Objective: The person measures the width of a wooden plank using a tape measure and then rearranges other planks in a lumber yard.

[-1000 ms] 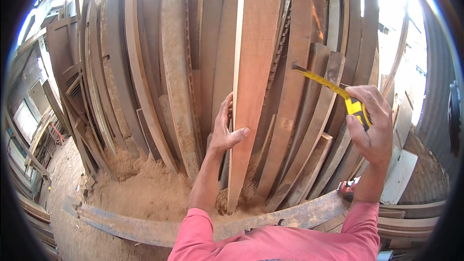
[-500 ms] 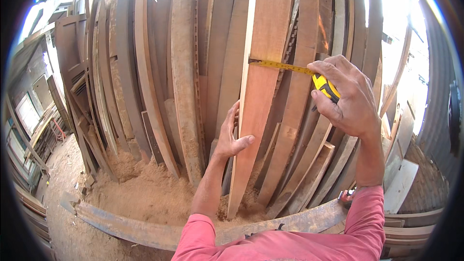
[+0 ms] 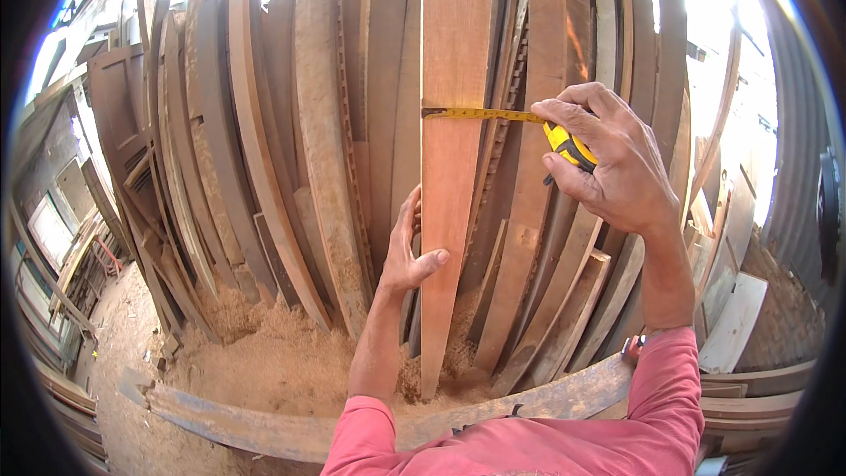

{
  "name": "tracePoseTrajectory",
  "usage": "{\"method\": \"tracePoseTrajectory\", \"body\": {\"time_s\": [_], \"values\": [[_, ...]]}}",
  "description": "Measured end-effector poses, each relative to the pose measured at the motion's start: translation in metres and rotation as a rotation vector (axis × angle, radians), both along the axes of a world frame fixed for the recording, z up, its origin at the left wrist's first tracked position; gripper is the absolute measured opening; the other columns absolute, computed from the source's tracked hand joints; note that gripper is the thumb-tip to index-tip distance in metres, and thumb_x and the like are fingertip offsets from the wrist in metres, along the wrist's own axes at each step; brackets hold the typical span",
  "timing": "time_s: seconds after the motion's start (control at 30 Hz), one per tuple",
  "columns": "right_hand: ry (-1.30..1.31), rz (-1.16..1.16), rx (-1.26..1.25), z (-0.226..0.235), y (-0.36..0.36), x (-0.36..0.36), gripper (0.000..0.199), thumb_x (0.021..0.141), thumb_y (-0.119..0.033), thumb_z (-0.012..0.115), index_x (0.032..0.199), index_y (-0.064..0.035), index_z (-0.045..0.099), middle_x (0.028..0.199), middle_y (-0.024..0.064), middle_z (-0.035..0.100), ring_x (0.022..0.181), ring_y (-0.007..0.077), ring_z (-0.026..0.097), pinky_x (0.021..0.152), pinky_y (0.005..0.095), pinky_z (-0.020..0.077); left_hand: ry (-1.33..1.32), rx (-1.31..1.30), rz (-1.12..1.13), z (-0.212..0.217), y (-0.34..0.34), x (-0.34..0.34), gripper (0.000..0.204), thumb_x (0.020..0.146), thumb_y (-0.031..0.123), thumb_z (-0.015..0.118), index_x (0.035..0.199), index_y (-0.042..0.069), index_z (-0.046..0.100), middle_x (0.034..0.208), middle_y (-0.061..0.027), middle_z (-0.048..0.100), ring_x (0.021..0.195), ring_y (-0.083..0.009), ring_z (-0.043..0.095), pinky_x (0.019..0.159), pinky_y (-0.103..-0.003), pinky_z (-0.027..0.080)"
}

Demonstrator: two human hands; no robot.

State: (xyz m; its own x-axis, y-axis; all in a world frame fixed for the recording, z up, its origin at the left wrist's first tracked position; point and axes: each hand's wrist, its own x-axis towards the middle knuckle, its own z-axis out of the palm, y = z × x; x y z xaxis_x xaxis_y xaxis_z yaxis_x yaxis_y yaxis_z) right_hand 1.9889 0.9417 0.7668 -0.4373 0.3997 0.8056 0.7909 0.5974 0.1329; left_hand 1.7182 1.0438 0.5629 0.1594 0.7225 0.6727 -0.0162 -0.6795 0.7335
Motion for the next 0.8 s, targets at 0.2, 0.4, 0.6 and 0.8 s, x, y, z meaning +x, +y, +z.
{"method": "tracePoseTrajectory", "body": {"time_s": [0.2, 0.4, 0.6, 0.8], "values": [[-0.008, -0.007, 0.009, -0.004, 0.007, 0.003, 0.044, 0.083, -0.027, 0.07, 0.124, -0.0115, 0.066, 0.111, 0.0118, 0.059, 0.102, 0.0299, 0.063, 0.088, 0.0464, 0.0539, -0.018, -0.007, -0.009, -0.005, 0.005, 0.003, 0.135, 0.059, 0.076, 0.078, 0.155, -0.004, 0.026, 0.147, -0.0255, 0.043, 0.135, -0.0365, 0.046, 0.111, -0.05, 0.037], [-0.01, 0.005, 0.045, -0.006, 0.009, 0.009, 0.043, 0.083, -0.026, 0.068, 0.123, -0.0107, 0.066, 0.111, 0.0119, 0.06, 0.102, 0.0299, 0.063, 0.087, 0.0448, 0.054, -0.001, -0.02, -0.004, -0.004, 0.006, 0.007, 0.135, 0.059, 0.075, 0.078, 0.154, -0.005, 0.025, 0.149, -0.0261, 0.041, 0.137, -0.0377, 0.044, 0.113, -0.051, 0.036], [0.366, 0.433, -0.214, -0.035, 0.047, -0.007, 0.037, 0.087, -0.021, 0.061, 0.122, -0.0069, 0.062, 0.1, 0.0073, 0.063, 0.091, 0.0181, 0.061, 0.08, 0.0327, 0.05, -0.017, -0.022, -0.041, -0.007, 0.004, 0.003, 0.133, 0.061, 0.071, 0.078, 0.155, -0.004, 0.023, 0.149, -0.0236, 0.042, 0.138, -0.0364, 0.044, 0.113, -0.05, 0.035], [0.732, 0.749, -0.371, -0.081, 0.087, -0.044, 0.034, 0.093, -0.015, 0.055, 0.124, -0.001, 0.053, 0.095, 0.0042, 0.062, 0.077, 0.0094, 0.057, 0.067, 0.0269, 0.0488, 0.026, -0.011, 0.157, -0.008, -0.033, 0.008, 0.118, 0.069, 0.049, 0.085, 0.154, -0.006, 0.025, 0.144, -0.024, 0.047, 0.134, -0.0348, 0.049, 0.11, -0.047, 0.039]]}}
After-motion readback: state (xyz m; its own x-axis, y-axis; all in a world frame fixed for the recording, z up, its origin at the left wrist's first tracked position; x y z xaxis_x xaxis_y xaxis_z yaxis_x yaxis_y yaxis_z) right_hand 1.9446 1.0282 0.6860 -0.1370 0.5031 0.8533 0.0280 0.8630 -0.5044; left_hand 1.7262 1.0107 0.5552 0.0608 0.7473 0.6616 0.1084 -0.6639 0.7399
